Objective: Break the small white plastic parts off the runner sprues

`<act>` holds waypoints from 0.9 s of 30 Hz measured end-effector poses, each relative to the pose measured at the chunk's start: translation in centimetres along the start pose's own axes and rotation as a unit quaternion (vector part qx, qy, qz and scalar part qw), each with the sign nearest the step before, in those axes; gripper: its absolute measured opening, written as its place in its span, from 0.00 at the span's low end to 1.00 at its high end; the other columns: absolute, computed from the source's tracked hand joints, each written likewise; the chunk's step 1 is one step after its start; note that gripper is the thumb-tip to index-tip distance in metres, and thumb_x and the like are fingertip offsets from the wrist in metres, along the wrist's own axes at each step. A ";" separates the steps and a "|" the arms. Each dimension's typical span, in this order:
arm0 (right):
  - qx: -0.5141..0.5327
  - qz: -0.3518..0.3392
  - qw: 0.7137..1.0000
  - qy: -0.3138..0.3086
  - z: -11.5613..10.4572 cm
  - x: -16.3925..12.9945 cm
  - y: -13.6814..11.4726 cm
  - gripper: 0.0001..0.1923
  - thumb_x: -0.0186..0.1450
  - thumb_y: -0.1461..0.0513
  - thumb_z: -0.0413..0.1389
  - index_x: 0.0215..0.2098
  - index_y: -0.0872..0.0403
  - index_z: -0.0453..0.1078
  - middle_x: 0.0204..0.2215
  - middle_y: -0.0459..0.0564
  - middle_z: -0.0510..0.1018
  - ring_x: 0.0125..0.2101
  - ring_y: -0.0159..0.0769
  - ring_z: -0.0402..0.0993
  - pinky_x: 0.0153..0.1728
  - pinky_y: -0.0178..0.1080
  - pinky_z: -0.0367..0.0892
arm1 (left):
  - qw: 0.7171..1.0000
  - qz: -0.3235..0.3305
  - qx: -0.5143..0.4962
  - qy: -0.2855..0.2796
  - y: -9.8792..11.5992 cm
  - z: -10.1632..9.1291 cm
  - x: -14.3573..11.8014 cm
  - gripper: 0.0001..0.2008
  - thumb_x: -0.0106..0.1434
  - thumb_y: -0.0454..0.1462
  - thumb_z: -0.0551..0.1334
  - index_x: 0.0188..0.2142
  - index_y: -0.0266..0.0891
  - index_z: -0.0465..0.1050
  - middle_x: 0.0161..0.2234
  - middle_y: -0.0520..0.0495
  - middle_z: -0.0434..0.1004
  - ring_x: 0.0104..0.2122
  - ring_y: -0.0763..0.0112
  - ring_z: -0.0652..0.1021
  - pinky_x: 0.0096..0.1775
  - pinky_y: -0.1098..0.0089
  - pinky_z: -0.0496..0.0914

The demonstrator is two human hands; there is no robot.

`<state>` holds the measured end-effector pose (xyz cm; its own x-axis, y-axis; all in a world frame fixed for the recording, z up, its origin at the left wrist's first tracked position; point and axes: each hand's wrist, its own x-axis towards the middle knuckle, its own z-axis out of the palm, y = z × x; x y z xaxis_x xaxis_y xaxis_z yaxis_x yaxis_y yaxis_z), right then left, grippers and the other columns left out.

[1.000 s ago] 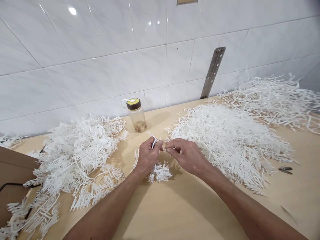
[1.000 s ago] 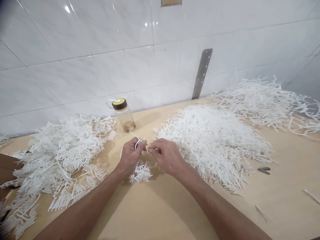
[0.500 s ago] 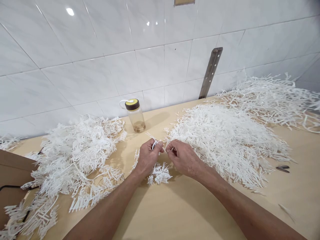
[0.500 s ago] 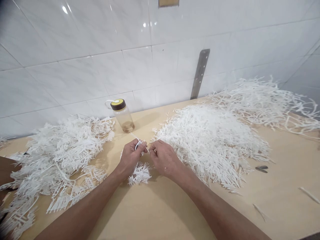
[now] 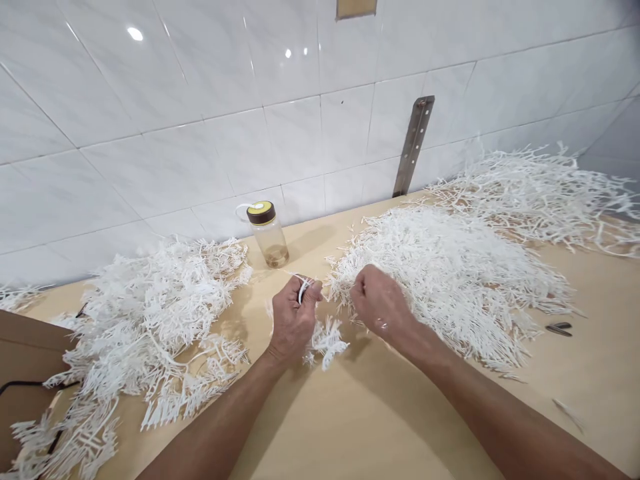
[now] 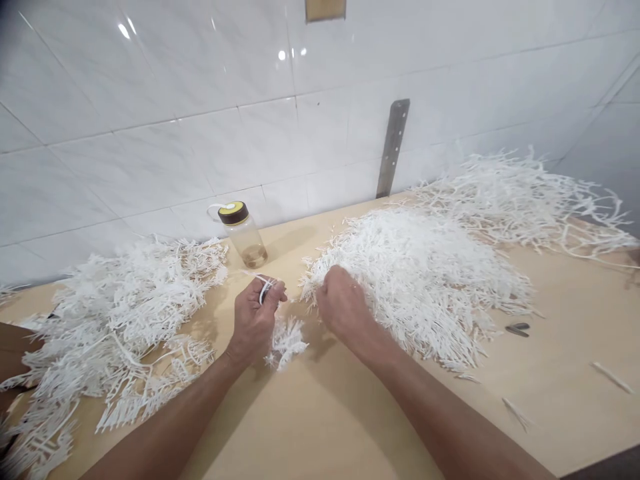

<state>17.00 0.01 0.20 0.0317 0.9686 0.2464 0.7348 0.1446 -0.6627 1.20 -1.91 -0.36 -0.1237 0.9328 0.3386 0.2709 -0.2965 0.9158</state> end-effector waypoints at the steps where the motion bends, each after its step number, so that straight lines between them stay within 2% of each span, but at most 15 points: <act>1: 0.002 -0.007 1.000 0.015 -0.6 0.1 0.0 0.06 0.60 0.66 0.52 0.27 0.51 0.60 0.23 0.48 0.71 0.22 0.35 0.63 0.22 0.36 0.55 | 1.000 -0.003 -0.006 -0.003 -0.1 0.0 0.1 0.15 0.64 0.45 0.61 0.25 0.39 0.69 0.23 0.53 0.66 0.25 0.74 0.65 0.30 0.72 0.61; 4: 0.027 -0.034 0.998 0.049 -1.9 0.5 0.2 0.03 0.63 0.65 0.51 0.30 0.51 0.63 0.23 0.47 0.71 0.22 0.35 0.65 0.25 0.37 0.57 | 0.997 -0.052 -0.039 -0.029 -0.7 0.0 0.5 0.17 0.63 0.48 0.62 0.25 0.39 0.71 0.20 0.55 0.63 0.21 0.76 0.61 0.26 0.72 0.58; 7: 0.003 -0.061 0.995 0.085 -2.4 1.0 0.9 0.03 0.64 0.65 0.51 0.31 0.52 0.64 0.25 0.47 0.72 0.23 0.34 0.65 0.28 0.38 0.59 | 0.990 -0.105 -0.082 -0.040 -1.3 0.1 0.8 0.18 0.61 0.51 0.64 0.27 0.38 0.72 0.17 0.57 0.59 0.18 0.78 0.56 0.22 0.73 0.53; 10: -0.038 -0.075 0.990 0.113 -2.3 1.3 1.8 0.01 0.64 0.65 0.53 0.35 0.54 0.66 0.33 0.51 0.75 0.24 0.34 0.67 0.30 0.39 0.61 | 0.981 -0.149 -0.122 -0.036 -1.2 0.1 0.9 0.19 0.58 0.51 0.66 0.28 0.37 0.71 0.19 0.56 0.65 0.16 0.81 0.53 0.20 0.73 0.49; 12: -0.032 -0.112 0.987 0.114 -2.2 1.2 1.8 0.04 0.66 0.64 0.52 0.38 0.56 0.69 0.39 0.55 0.75 0.25 0.33 0.67 0.31 0.40 0.63 | 0.976 -0.164 -0.136 -0.033 -0.9 0.1 1.0 0.18 0.58 0.51 0.66 0.28 0.37 0.71 0.21 0.55 0.68 0.15 0.83 0.53 0.19 0.74 0.48; 15: 0.036 -0.185 0.981 0.054 -1.6 0.5 1.1 0.09 0.70 0.63 0.51 0.41 0.55 0.72 0.42 0.55 0.76 0.25 0.32 0.69 0.32 0.39 0.67 | 0.974 -0.175 -0.139 -0.035 -0.7 0.0 1.0 0.18 0.57 0.51 0.66 0.28 0.37 0.71 0.19 0.56 0.66 0.15 0.83 0.53 0.18 0.74 0.48; 18: 0.070 -0.225 0.972 -0.018 -0.8 -0.3 0.3 0.10 0.69 0.62 0.53 0.47 0.53 0.73 0.44 0.54 0.76 0.32 0.35 0.74 0.34 0.39 0.69 | 0.972 -0.182 -0.142 -0.039 -0.6 0.0 1.0 0.19 0.57 0.51 0.67 0.29 0.38 0.71 0.16 0.58 0.62 0.14 0.82 0.53 0.18 0.74 0.49; 22: 0.062 -0.230 0.970 -0.050 0.0 -0.5 0.4 0.09 0.70 0.64 0.53 0.44 0.53 0.74 0.42 0.53 0.77 0.36 0.37 0.75 0.39 0.41 0.69 | 0.971 -0.183 -0.145 -0.042 -0.5 -0.1 1.0 0.18 0.57 0.51 0.67 0.28 0.38 0.71 0.15 0.58 0.61 0.14 0.82 0.54 0.18 0.75 0.49; 27: 0.044 -0.198 0.977 -0.072 -0.1 -0.4 0.3 0.09 0.71 0.63 0.51 0.36 0.54 0.72 0.34 0.50 0.77 0.33 0.35 0.73 0.35 0.38 0.65 | 0.972 -0.185 -0.141 -0.042 -0.5 -0.2 1.1 0.18 0.57 0.50 0.67 0.27 0.38 0.71 0.14 0.59 0.57 0.14 0.82 0.53 0.18 0.74 0.49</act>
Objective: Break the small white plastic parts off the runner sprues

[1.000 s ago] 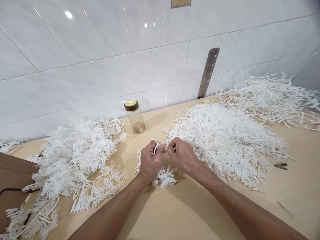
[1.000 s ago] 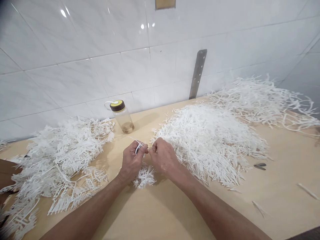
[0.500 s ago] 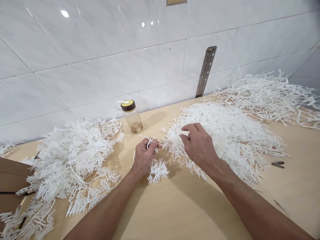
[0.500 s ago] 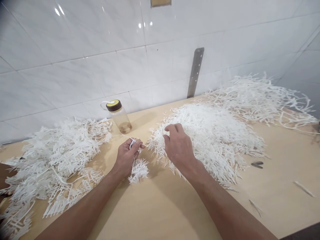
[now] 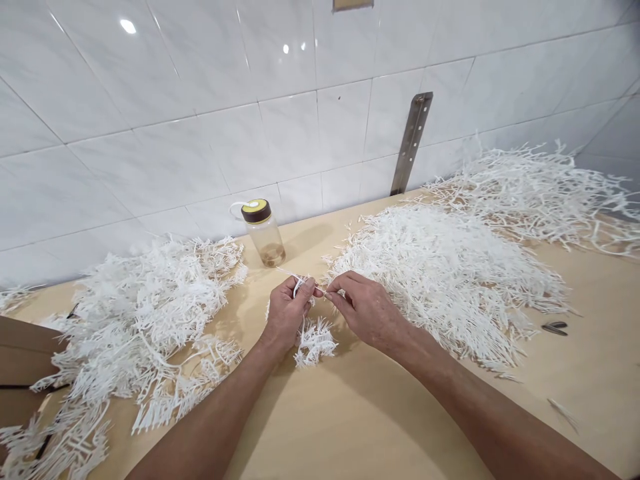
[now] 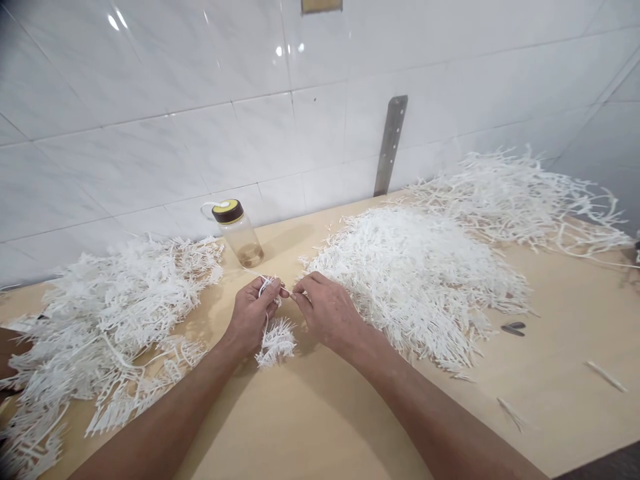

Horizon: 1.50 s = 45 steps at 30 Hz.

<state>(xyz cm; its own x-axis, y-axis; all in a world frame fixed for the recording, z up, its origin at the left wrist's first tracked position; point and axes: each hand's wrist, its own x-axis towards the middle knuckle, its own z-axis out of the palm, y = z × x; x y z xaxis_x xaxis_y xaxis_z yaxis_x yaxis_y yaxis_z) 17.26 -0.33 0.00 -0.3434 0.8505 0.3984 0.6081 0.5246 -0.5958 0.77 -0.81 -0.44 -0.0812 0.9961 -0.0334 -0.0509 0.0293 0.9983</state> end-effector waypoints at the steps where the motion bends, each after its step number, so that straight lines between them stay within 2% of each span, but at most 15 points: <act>1: -0.003 0.011 1.000 -0.004 0.1 0.0 -0.1 0.09 0.71 0.64 0.50 0.34 0.54 0.70 0.33 0.50 0.76 0.32 0.35 0.72 0.35 0.38 0.64 | 1.000 0.002 0.004 0.001 -0.1 0.0 0.0 0.18 0.57 0.50 0.66 0.27 0.38 0.71 0.14 0.59 0.57 0.14 0.82 0.52 0.18 0.74 0.49; 4: -0.015 0.027 0.999 -0.029 0.6 -0.1 -0.3 0.11 0.72 0.65 0.48 0.31 0.54 0.66 0.31 0.49 0.74 0.30 0.34 0.69 0.32 0.37 0.61 | 1.000 0.005 0.020 0.009 -0.8 -0.1 0.3 0.18 0.58 0.50 0.66 0.26 0.38 0.71 0.14 0.60 0.54 0.14 0.81 0.53 0.18 0.75 0.49; 9: -0.035 -0.005 0.994 -0.100 0.9 -1.1 -1.2 0.09 0.70 0.67 0.47 0.32 0.54 0.64 0.29 0.49 0.73 0.28 0.34 0.66 0.30 0.37 0.58 | 0.999 0.032 0.036 0.022 -1.4 -0.8 1.4 0.18 0.56 0.49 0.67 0.24 0.38 0.69 0.16 0.58 0.57 0.16 0.81 0.57 0.19 0.76 0.51; 12: 0.026 -0.019 0.990 -0.135 0.4 -1.5 -2.3 0.09 0.69 0.68 0.49 0.30 0.54 0.65 0.28 0.47 0.74 0.29 0.34 0.67 0.31 0.36 0.59 | 0.998 0.015 0.040 0.052 -0.8 -1.5 1.9 0.19 0.57 0.50 0.66 0.23 0.39 0.67 0.12 0.62 0.47 0.13 0.82 0.49 0.17 0.75 0.44; 14: 0.044 0.009 0.995 -0.093 -0.3 -1.4 -2.6 0.09 0.68 0.67 0.50 0.29 0.53 0.66 0.28 0.46 0.75 0.28 0.33 0.68 0.31 0.36 0.60 | 0.998 0.020 0.045 0.034 -0.4 -1.6 1.9 0.18 0.58 0.50 0.65 0.26 0.39 0.69 0.13 0.62 0.48 0.14 0.81 0.50 0.18 0.75 0.45; 18: 0.023 0.047 0.997 0.060 -1.7 -0.3 -1.4 0.06 0.66 0.64 0.54 0.30 0.53 0.67 0.26 0.46 0.74 0.26 0.33 0.68 0.28 0.36 0.61 | 0.993 0.031 0.097 -0.055 -0.3 -1.3 1.5 0.17 0.54 0.49 0.69 0.28 0.36 0.74 0.17 0.57 0.60 0.17 0.80 0.60 0.20 0.75 0.54; 22: -0.027 0.065 0.981 0.181 -3.0 0.6 1.0 0.05 0.64 0.64 0.55 0.29 0.54 0.66 0.25 0.47 0.73 0.23 0.32 0.67 0.28 0.37 0.62 | 0.990 0.000 0.104 -0.095 -0.6 -1.1 1.4 0.23 0.54 0.48 0.70 0.43 0.34 0.80 0.19 0.55 0.64 0.20 0.78 0.64 0.24 0.74 0.58; 24: -0.060 0.066 0.971 0.223 -3.3 0.7 1.5 0.02 0.63 0.65 0.54 0.33 0.55 0.68 0.31 0.51 0.75 0.25 0.34 0.69 0.29 0.38 0.64 | 0.989 -0.008 0.102 -0.109 -0.7 -1.2 1.4 0.24 0.54 0.49 0.69 0.43 0.33 0.80 0.20 0.55 0.63 0.21 0.78 0.63 0.24 0.74 0.58; 26: -0.074 0.055 0.967 0.239 -3.3 0.7 1.4 0.09 0.62 0.66 0.53 0.41 0.56 0.70 0.41 0.57 0.75 0.29 0.36 0.71 0.31 0.40 0.66 | 0.988 -0.002 0.098 -0.116 -0.8 -1.2 1.4 0.24 0.53 0.48 0.70 0.43 0.33 0.80 0.20 0.55 0.64 0.21 0.79 0.63 0.24 0.75 0.59; 28: -0.049 0.066 0.976 0.200 -3.1 0.7 0.7 0.13 0.64 0.64 0.52 0.46 0.56 0.70 0.45 0.59 0.75 0.28 0.35 0.71 0.32 0.41 0.67 | 0.989 0.005 0.090 -0.117 -0.7 -1.1 1.3 0.24 0.52 0.47 0.72 0.44 0.34 0.79 0.21 0.56 0.65 0.20 0.79 0.64 0.24 0.75 0.60; 32: 0.047 0.150 0.987 -0.013 -1.9 0.3 -0.6 0.13 0.67 0.56 0.52 0.42 0.55 0.73 0.31 0.52 0.79 0.25 0.35 0.72 0.27 0.39 0.66 | 0.991 0.003 0.071 -0.116 -0.6 -0.5 0.9 0.24 0.50 0.47 0.73 0.42 0.33 0.77 0.19 0.55 0.68 0.19 0.78 0.67 0.23 0.74 0.63; 34: 0.086 0.164 0.981 -0.063 -1.4 0.2 -0.7 0.12 0.66 0.57 0.53 0.42 0.54 0.73 0.33 0.52 0.80 0.29 0.37 0.75 0.29 0.38 0.67 | 0.991 0.003 0.059 -0.118 -0.5 -0.2 0.8 0.24 0.49 0.47 0.74 0.39 0.32 0.77 0.19 0.54 0.70 0.19 0.76 0.70 0.24 0.73 0.66; 39: 0.142 0.198 0.969 -0.049 -1.1 0.3 0.2 0.10 0.63 0.60 0.55 0.41 0.53 0.73 0.33 0.49 0.80 0.30 0.35 0.74 0.28 0.36 0.67 | 0.989 -0.007 0.058 -0.133 -0.3 -0.6 0.9 0.24 0.48 0.47 0.74 0.39 0.34 0.75 0.20 0.53 0.73 0.21 0.73 0.73 0.26 0.71 0.69; 42: 0.141 0.200 0.969 -0.018 -1.2 0.5 0.4 0.09 0.61 0.61 0.56 0.39 0.53 0.74 0.31 0.48 0.79 0.28 0.34 0.73 0.28 0.36 0.66 | 0.984 -0.006 0.115 -0.138 -0.2 -1.1 1.0 0.20 0.54 0.50 0.69 0.33 0.35 0.73 0.18 0.52 0.72 0.18 0.73 0.72 0.24 0.72 0.67; 45: 0.146 0.210 0.967 -0.005 -1.4 0.6 0.4 0.08 0.61 0.62 0.56 0.38 0.53 0.74 0.28 0.47 0.78 0.25 0.32 0.71 0.25 0.34 0.65 | 0.982 0.008 0.148 -0.119 0.0 -1.3 1.0 0.21 0.59 0.53 0.64 0.29 0.36 0.72 0.16 0.53 0.69 0.16 0.75 0.69 0.21 0.73 0.62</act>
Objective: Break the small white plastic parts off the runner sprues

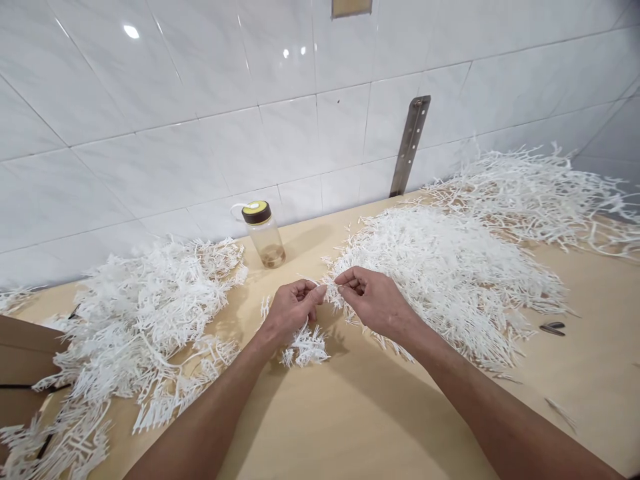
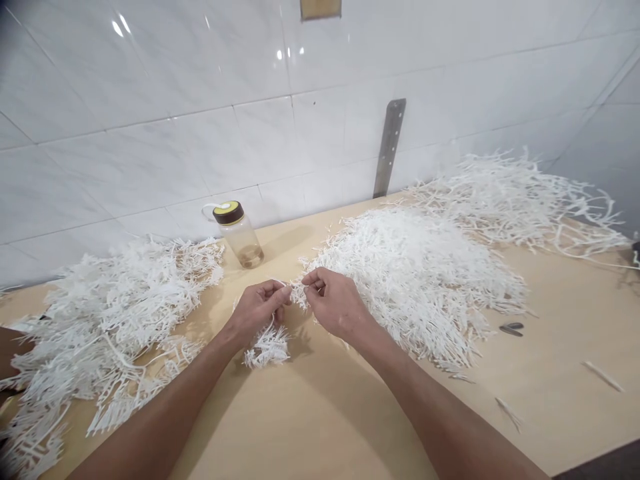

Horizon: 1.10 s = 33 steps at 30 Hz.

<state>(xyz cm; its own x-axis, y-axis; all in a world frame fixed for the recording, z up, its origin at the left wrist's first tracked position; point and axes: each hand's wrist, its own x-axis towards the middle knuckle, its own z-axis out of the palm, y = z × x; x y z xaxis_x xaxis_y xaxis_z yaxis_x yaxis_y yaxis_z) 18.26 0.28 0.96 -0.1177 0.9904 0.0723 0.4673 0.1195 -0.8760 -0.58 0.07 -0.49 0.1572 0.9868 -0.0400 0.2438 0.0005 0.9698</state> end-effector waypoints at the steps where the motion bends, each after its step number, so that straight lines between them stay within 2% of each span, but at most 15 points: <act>1: 0.004 0.004 1.000 0.000 -0.1 0.0 -0.1 0.08 0.60 0.62 0.55 0.38 0.54 0.73 0.27 0.46 0.78 0.25 0.32 0.70 0.24 0.34 0.64 | 1.000 0.001 0.001 0.011 0.1 0.0 0.0 0.21 0.59 0.53 0.64 0.29 0.36 0.73 0.16 0.53 0.69 0.16 0.76 0.68 0.21 0.74 0.60; 4: 0.021 0.018 1.000 -0.008 -0.2 -0.1 -0.4 0.08 0.60 0.64 0.55 0.38 0.54 0.73 0.26 0.45 0.76 0.22 0.29 0.68 0.21 0.32 0.63 | 0.999 0.013 0.000 0.032 0.1 0.0 0.0 0.20 0.57 0.52 0.66 0.27 0.36 0.72 0.17 0.55 0.65 0.17 0.78 0.64 0.20 0.74 0.56; 8: 0.053 0.037 0.997 -0.032 -0.3 -0.2 -0.7 0.07 0.60 0.63 0.55 0.37 0.54 0.72 0.25 0.43 0.74 0.17 0.26 0.65 0.18 0.32 0.63 | 0.999 0.029 -0.020 0.006 0.0 0.1 0.1 0.21 0.59 0.50 0.65 0.21 0.36 0.66 0.18 0.57 0.56 0.19 0.80 0.57 0.23 0.74 0.52; 13: 0.125 0.050 0.990 -0.052 0.0 0.1 -0.1 0.07 0.60 0.61 0.56 0.37 0.54 0.72 0.21 0.40 0.71 0.13 0.25 0.62 0.15 0.32 0.62 | 0.996 0.009 -0.073 0.050 0.1 0.3 0.0 0.17 0.56 0.49 0.67 0.29 0.37 0.70 0.19 0.57 0.58 0.20 0.79 0.58 0.23 0.75 0.52; 17: 0.212 0.080 0.973 -0.052 0.4 0.5 0.6 0.08 0.58 0.61 0.58 0.37 0.54 0.71 0.19 0.39 0.67 0.14 0.25 0.61 0.15 0.32 0.61 | 0.990 0.028 0.044 0.129 -0.1 0.6 -0.2 0.16 0.58 0.49 0.65 0.28 0.39 0.68 0.19 0.56 0.64 0.20 0.77 0.62 0.24 0.74 0.56; 19: 0.244 0.094 0.964 -0.044 0.4 0.7 0.6 0.09 0.56 0.62 0.59 0.36 0.55 0.71 0.18 0.39 0.67 0.14 0.25 0.60 0.15 0.32 0.61 | 0.981 0.059 0.106 0.150 -0.3 0.7 -0.4 0.14 0.60 0.47 0.64 0.29 0.40 0.68 0.20 0.54 0.67 0.21 0.75 0.65 0.25 0.73 0.58; 23: 0.291 0.109 0.949 -0.043 0.3 0.8 0.5 0.10 0.55 0.62 0.61 0.35 0.56 0.71 0.18 0.39 0.66 0.15 0.25 0.59 0.15 0.32 0.60 | 0.961 0.165 0.191 0.113 -0.8 0.7 -0.7 0.06 0.65 0.39 0.58 0.39 0.43 0.72 0.26 0.53 0.73 0.23 0.73 0.67 0.28 0.72 0.60; 27: 0.344 0.118 0.931 -0.025 0.3 1.0 0.5 0.09 0.55 0.62 0.62 0.34 0.56 0.71 0.18 0.40 0.67 0.18 0.26 0.62 0.16 0.30 0.61 | 0.932 0.255 0.249 0.067 -0.9 0.5 -0.9 0.14 0.62 0.31 0.56 0.46 0.43 0.73 0.35 0.48 0.76 0.23 0.75 0.66 0.30 0.72 0.63; 30: 0.378 0.125 0.917 -0.020 0.2 1.0 0.5 0.09 0.55 0.62 0.63 0.33 0.57 0.71 0.19 0.42 0.69 0.19 0.27 0.65 0.18 0.30 0.64 | 0.921 0.271 0.272 0.058 -0.8 0.3 -0.8 0.17 0.60 0.31 0.59 0.48 0.44 0.74 0.38 0.47 0.76 0.22 0.75 0.66 0.31 0.71 0.65; 33: 0.398 0.136 0.907 -0.035 0.1 1.0 0.4 0.08 0.56 0.63 0.63 0.34 0.57 0.71 0.19 0.44 0.71 0.20 0.28 0.68 0.19 0.31 0.67 | 0.919 0.275 0.271 0.085 -1.0 0.2 -0.5 0.12 0.62 0.35 0.61 0.46 0.44 0.75 0.36 0.48 0.75 0.24 0.74 0.69 0.32 0.71 0.66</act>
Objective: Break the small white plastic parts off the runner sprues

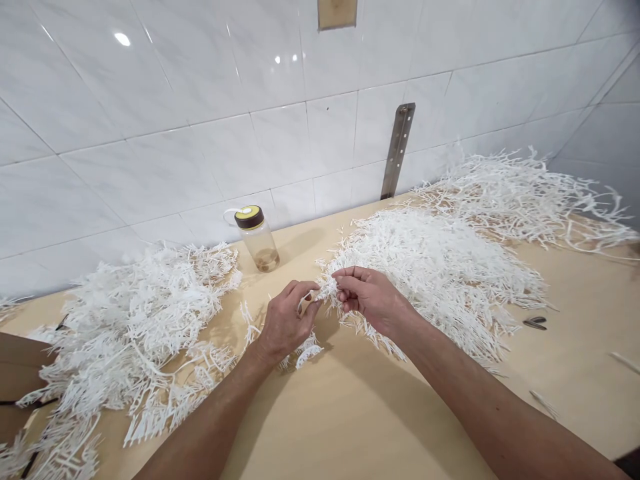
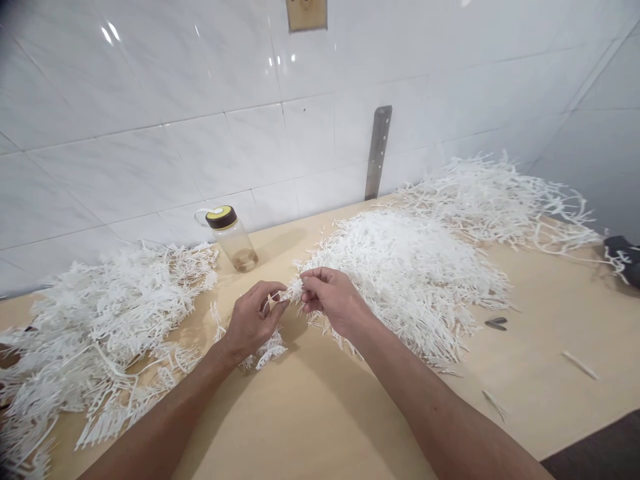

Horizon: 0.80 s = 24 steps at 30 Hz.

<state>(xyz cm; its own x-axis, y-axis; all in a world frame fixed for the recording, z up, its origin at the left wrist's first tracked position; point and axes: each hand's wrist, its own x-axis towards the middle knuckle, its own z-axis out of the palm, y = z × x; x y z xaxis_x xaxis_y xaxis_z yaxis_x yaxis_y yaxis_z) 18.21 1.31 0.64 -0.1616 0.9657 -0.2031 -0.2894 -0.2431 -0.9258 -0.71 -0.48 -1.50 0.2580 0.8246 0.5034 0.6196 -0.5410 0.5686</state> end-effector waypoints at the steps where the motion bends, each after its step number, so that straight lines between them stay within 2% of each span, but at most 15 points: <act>1: 0.005 0.005 1.000 -0.004 0.0 0.0 0.0 0.08 0.56 0.64 0.64 0.34 0.57 0.71 0.19 0.44 0.72 0.20 0.28 0.68 0.20 0.31 0.68 | 1.000 0.003 -0.001 0.009 -0.1 0.1 0.0 0.10 0.63 0.36 0.61 0.44 0.44 0.75 0.35 0.47 0.76 0.26 0.73 0.70 0.33 0.71 0.66; 5: 0.010 0.018 1.000 -0.021 0.0 -0.2 0.0 0.08 0.57 0.65 0.63 0.34 0.57 0.71 0.19 0.44 0.72 0.20 0.28 0.69 0.21 0.32 0.71 | 0.999 0.011 -0.003 0.050 -0.3 0.1 0.2 0.06 0.64 0.38 0.62 0.38 0.43 0.78 0.33 0.46 0.75 0.30 0.70 0.73 0.35 0.70 0.67; 8: -0.004 0.014 1.000 -0.020 0.2 -0.2 0.2 0.07 0.58 0.64 0.63 0.35 0.56 0.71 0.19 0.44 0.73 0.20 0.28 0.70 0.22 0.33 0.72 | 0.997 0.000 -0.029 0.071 0.2 -0.1 0.3 0.06 0.62 0.39 0.64 0.34 0.40 0.78 0.35 0.44 0.76 0.33 0.68 0.74 0.34 0.70 0.67; 11: -0.024 -0.001 1.000 -0.021 0.4 -0.2 0.6 0.07 0.59 0.62 0.62 0.34 0.56 0.70 0.19 0.44 0.73 0.19 0.28 0.70 0.23 0.34 0.72 | 0.990 -0.077 -0.105 0.055 0.9 -0.2 0.2 0.08 0.63 0.41 0.62 0.35 0.39 0.77 0.32 0.46 0.77 0.28 0.71 0.72 0.30 0.72 0.65; 14: -0.063 -0.019 0.998 -0.018 0.3 0.0 1.1 0.07 0.61 0.60 0.61 0.35 0.55 0.70 0.19 0.44 0.73 0.18 0.29 0.71 0.23 0.35 0.73 | 0.968 -0.151 -0.198 0.035 1.4 -0.1 0.2 0.11 0.63 0.43 0.63 0.37 0.38 0.76 0.27 0.49 0.75 0.25 0.73 0.71 0.29 0.72 0.65; 16: -0.104 -0.050 0.993 0.016 0.1 0.1 1.2 0.08 0.63 0.58 0.59 0.36 0.55 0.70 0.21 0.45 0.75 0.20 0.30 0.73 0.23 0.36 0.73 | 0.957 -0.169 -0.231 0.040 1.6 0.1 0.3 0.11 0.61 0.44 0.65 0.37 0.37 0.76 0.27 0.50 0.75 0.27 0.72 0.72 0.33 0.71 0.67; 19: -0.163 -0.107 0.979 0.064 -0.3 -0.1 0.9 0.13 0.65 0.52 0.57 0.37 0.53 0.71 0.26 0.47 0.76 0.22 0.32 0.75 0.22 0.35 0.72 | 0.954 -0.188 -0.224 0.068 1.6 0.3 0.3 0.12 0.59 0.45 0.67 0.34 0.38 0.77 0.25 0.51 0.73 0.27 0.72 0.71 0.33 0.71 0.67; 21: -0.198 -0.114 0.972 0.050 -0.3 -0.4 0.6 0.18 0.66 0.48 0.55 0.37 0.54 0.71 0.27 0.48 0.77 0.21 0.31 0.75 0.23 0.35 0.72 | 0.955 -0.197 -0.206 0.086 1.5 0.3 0.4 0.12 0.59 0.45 0.67 0.32 0.38 0.77 0.24 0.52 0.73 0.26 0.73 0.70 0.31 0.72 0.66; 24: -0.254 -0.082 0.964 -0.011 0.0 -1.0 0.2 0.21 0.66 0.46 0.54 0.37 0.55 0.72 0.29 0.49 0.78 0.20 0.30 0.75 0.23 0.35 0.71 | 0.957 -0.193 -0.193 0.098 1.3 0.3 0.4 0.12 0.58 0.45 0.68 0.30 0.38 0.76 0.25 0.52 0.74 0.26 0.74 0.71 0.31 0.72 0.66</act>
<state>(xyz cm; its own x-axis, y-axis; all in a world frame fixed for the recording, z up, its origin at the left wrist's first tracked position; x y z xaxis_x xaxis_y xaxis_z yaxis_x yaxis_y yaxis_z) 18.32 0.30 0.63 -0.1750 0.9838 -0.0385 0.1853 -0.0055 -0.9827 0.45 -0.86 -0.76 -0.1024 0.9492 0.2974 0.3105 -0.2535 0.9161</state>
